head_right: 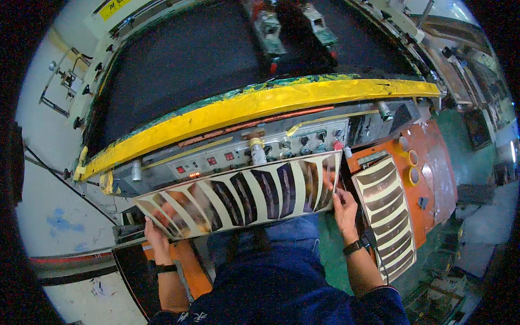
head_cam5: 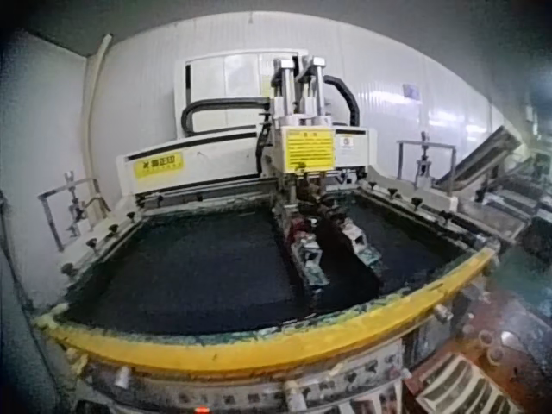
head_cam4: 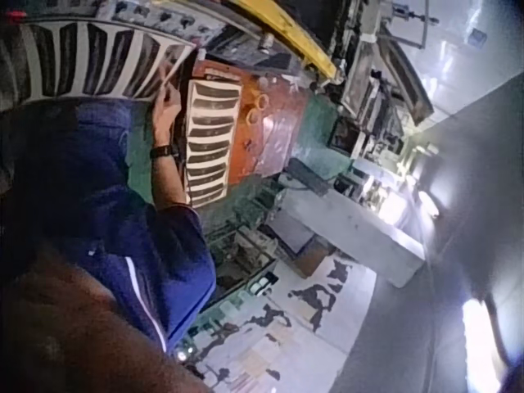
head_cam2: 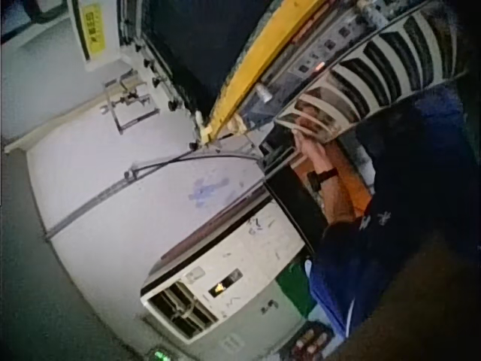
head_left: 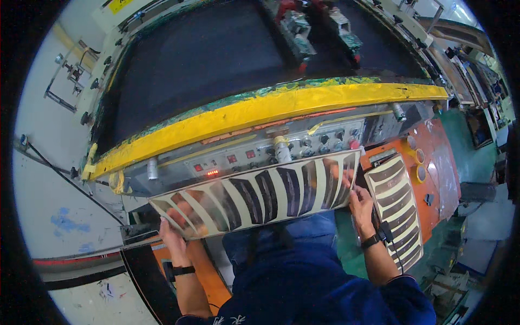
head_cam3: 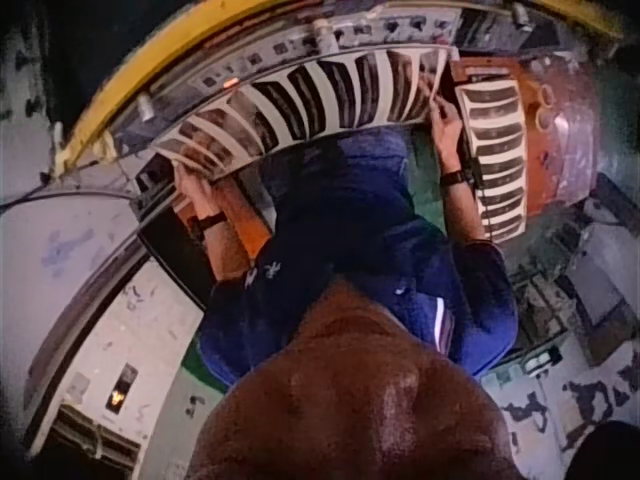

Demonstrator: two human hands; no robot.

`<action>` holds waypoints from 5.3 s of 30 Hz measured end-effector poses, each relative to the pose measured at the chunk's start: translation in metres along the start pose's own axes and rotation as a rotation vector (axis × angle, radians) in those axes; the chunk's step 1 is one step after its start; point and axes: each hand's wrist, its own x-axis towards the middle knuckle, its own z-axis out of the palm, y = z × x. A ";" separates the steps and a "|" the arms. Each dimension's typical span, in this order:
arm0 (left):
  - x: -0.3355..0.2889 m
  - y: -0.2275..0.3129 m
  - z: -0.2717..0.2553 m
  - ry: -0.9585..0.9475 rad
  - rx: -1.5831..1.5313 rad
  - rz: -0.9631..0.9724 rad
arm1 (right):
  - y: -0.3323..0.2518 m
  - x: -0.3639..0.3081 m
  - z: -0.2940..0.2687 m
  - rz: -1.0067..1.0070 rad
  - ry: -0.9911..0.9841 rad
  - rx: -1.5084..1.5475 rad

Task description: The recorder is performing silk screen printing on metal or plastic panels using a semi-automatic machine.

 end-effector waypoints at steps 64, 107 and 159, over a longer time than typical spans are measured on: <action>0.180 0.199 0.160 -0.579 0.592 0.144 | -0.074 0.120 -0.385 -0.236 0.785 0.163; 0.046 0.199 -0.276 0.331 0.042 0.442 | -0.188 0.281 -0.105 -0.208 0.150 0.659; -0.004 0.203 -0.357 0.508 0.035 0.414 | -0.174 0.521 0.029 -0.442 -0.260 -0.124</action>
